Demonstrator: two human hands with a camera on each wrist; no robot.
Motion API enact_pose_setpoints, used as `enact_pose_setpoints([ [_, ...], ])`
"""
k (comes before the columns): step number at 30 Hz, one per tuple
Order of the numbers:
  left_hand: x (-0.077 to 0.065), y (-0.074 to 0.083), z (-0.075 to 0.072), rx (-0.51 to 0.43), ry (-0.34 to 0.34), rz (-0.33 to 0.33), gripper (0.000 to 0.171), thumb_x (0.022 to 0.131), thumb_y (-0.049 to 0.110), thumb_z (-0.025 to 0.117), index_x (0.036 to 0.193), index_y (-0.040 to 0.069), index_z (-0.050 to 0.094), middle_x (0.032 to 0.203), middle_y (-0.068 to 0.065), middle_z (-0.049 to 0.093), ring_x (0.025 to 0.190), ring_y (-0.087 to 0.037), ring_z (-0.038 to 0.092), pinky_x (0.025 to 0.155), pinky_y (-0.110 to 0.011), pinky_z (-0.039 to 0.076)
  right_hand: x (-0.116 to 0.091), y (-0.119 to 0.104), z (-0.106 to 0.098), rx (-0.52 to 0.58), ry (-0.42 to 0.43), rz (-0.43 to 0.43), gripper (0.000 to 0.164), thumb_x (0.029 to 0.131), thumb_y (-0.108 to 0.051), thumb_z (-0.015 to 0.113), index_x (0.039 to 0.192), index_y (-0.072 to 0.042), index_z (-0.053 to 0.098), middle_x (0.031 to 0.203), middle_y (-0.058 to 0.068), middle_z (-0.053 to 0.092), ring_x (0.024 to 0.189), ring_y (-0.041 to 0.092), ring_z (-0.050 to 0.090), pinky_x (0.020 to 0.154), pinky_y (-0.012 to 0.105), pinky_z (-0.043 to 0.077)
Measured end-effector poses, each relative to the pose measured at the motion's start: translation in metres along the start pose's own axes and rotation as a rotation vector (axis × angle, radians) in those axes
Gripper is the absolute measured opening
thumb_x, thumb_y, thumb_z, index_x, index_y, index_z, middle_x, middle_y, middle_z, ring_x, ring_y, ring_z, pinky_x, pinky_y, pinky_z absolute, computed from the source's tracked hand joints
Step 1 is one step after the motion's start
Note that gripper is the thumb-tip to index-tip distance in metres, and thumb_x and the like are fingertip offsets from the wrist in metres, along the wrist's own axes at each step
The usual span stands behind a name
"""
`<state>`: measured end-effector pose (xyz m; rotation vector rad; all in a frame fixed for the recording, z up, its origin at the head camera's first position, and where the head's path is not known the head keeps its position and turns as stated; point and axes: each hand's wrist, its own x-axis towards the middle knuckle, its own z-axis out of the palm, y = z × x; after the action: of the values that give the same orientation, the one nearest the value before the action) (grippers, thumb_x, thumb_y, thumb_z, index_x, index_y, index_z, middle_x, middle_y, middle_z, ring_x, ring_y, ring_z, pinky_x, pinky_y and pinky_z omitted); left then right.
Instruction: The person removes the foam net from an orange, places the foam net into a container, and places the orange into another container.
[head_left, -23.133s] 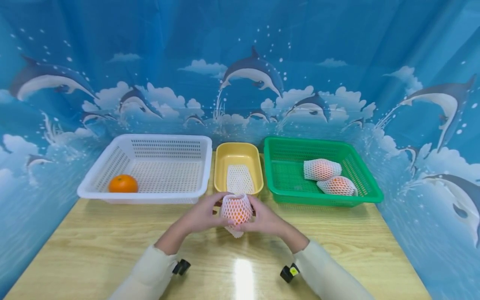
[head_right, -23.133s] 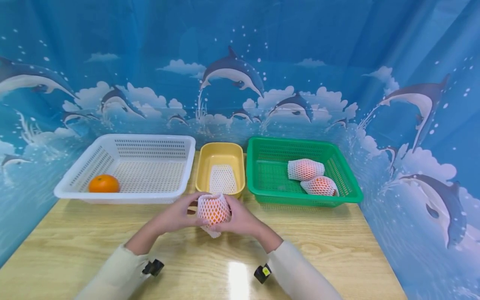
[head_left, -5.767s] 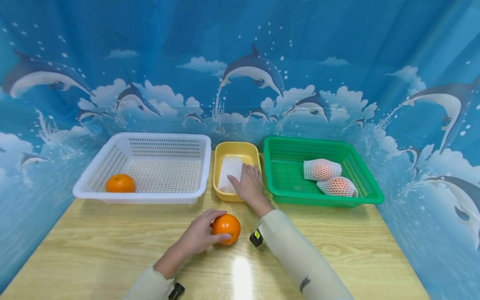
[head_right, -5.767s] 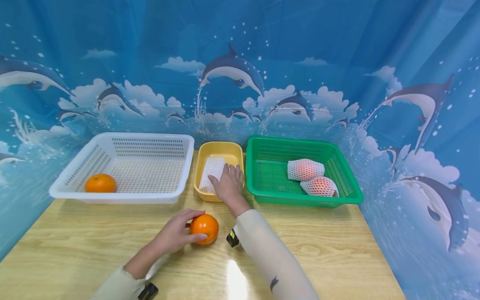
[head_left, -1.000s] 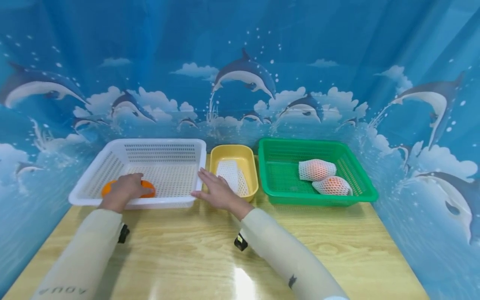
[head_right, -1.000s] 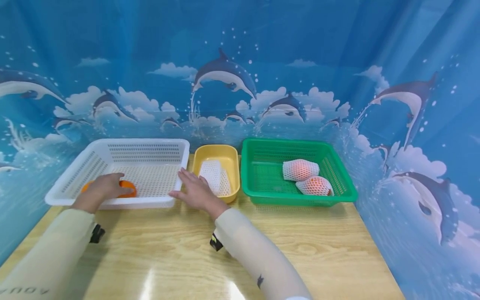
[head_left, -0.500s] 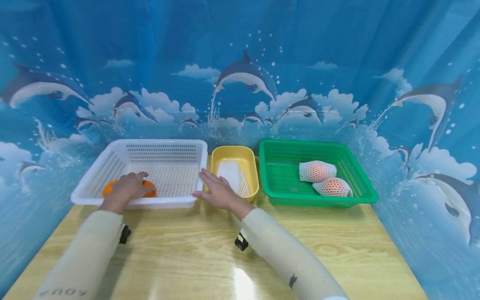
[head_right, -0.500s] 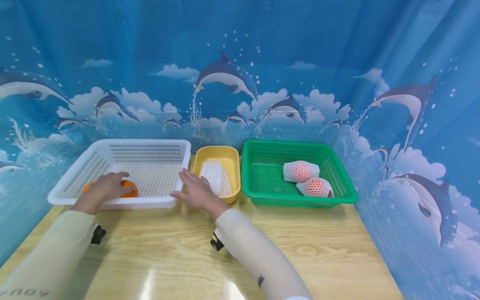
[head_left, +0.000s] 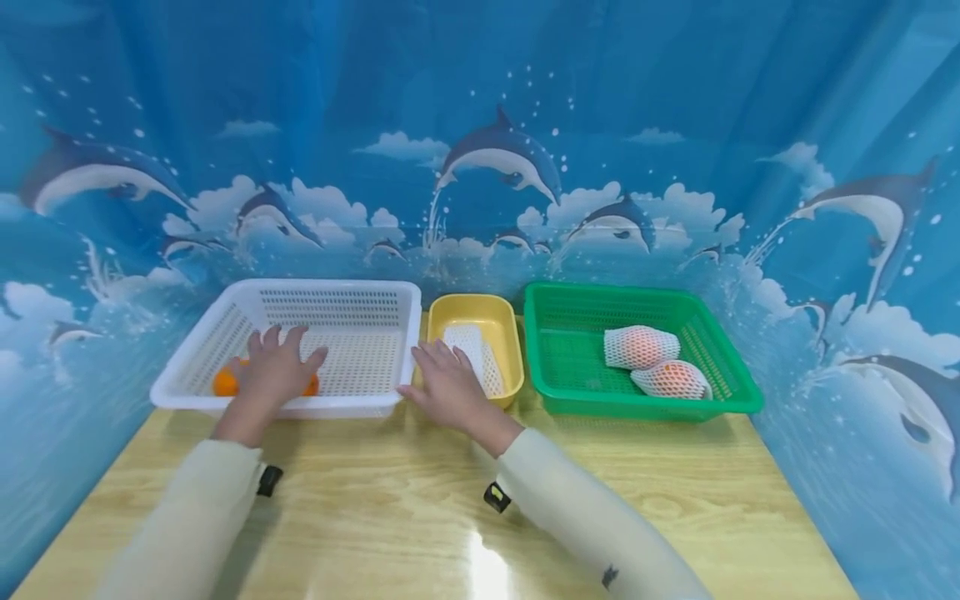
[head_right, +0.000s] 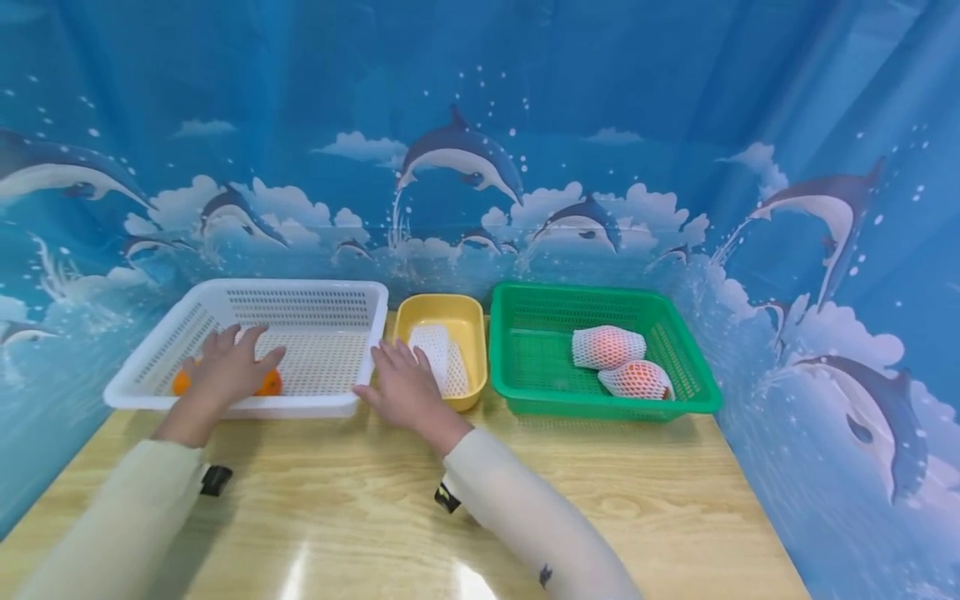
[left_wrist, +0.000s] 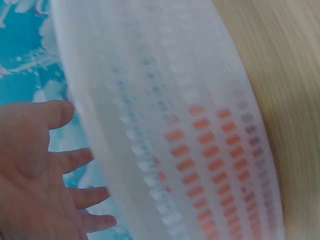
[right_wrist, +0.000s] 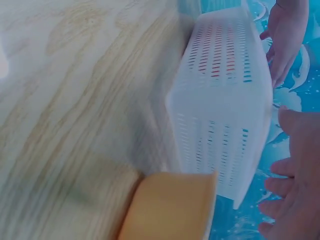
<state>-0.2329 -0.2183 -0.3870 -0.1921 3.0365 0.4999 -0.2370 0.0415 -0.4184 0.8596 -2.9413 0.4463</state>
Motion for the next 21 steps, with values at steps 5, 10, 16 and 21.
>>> enact_pose_setpoints([
  [5, -0.010, 0.025, 0.002, -0.036, 0.031, 0.076, 0.070, 0.100, 0.046, 0.044, 0.153, 0.006, 0.022, 0.155, -0.032, 0.006, 0.138, -0.058, -0.004, 0.101, -0.080, -0.001, -0.012, 0.009, -0.009, 0.024, 0.021, 0.041, 0.071, 0.098, -0.052, 0.049, 0.151, -0.008, 0.033, 0.158, 0.012, 0.027, 0.147, 0.031, 0.016, 0.119, 0.051, 0.013],
  [10, -0.023, 0.050, 0.005, -0.033, 0.022, 0.143, 0.069, 0.100, 0.047, 0.045, 0.154, 0.010, 0.023, 0.157, -0.030, 0.007, 0.140, -0.056, -0.003, 0.102, -0.079, -0.001, -0.024, 0.023, -0.015, 0.039, 0.068, 0.039, 0.069, 0.097, -0.050, 0.052, 0.150, -0.008, 0.035, 0.156, 0.014, 0.030, 0.146, 0.032, 0.017, 0.119, 0.050, 0.012],
  [16, -0.034, 0.078, 0.012, -0.021, 0.030, 0.193, 0.067, 0.099, 0.047, 0.048, 0.154, 0.018, 0.025, 0.158, -0.026, 0.010, 0.141, -0.053, -0.003, 0.104, -0.078, 0.000, -0.039, 0.042, -0.019, 0.048, 0.172, 0.016, 0.065, 0.096, -0.044, 0.057, 0.146, -0.005, 0.042, 0.153, 0.016, 0.036, 0.145, 0.034, 0.023, 0.119, 0.051, 0.013],
  [21, -0.041, 0.103, 0.023, -0.022, 0.038, 0.228, 0.066, 0.098, 0.048, 0.050, 0.154, 0.023, 0.027, 0.159, -0.022, 0.014, 0.143, -0.050, 0.000, 0.106, -0.076, 0.003, -0.055, 0.057, -0.023, 0.033, 0.231, 0.039, 0.063, 0.095, -0.043, 0.058, 0.144, -0.004, 0.044, 0.150, 0.016, 0.039, 0.143, 0.036, 0.025, 0.117, 0.054, 0.016],
])
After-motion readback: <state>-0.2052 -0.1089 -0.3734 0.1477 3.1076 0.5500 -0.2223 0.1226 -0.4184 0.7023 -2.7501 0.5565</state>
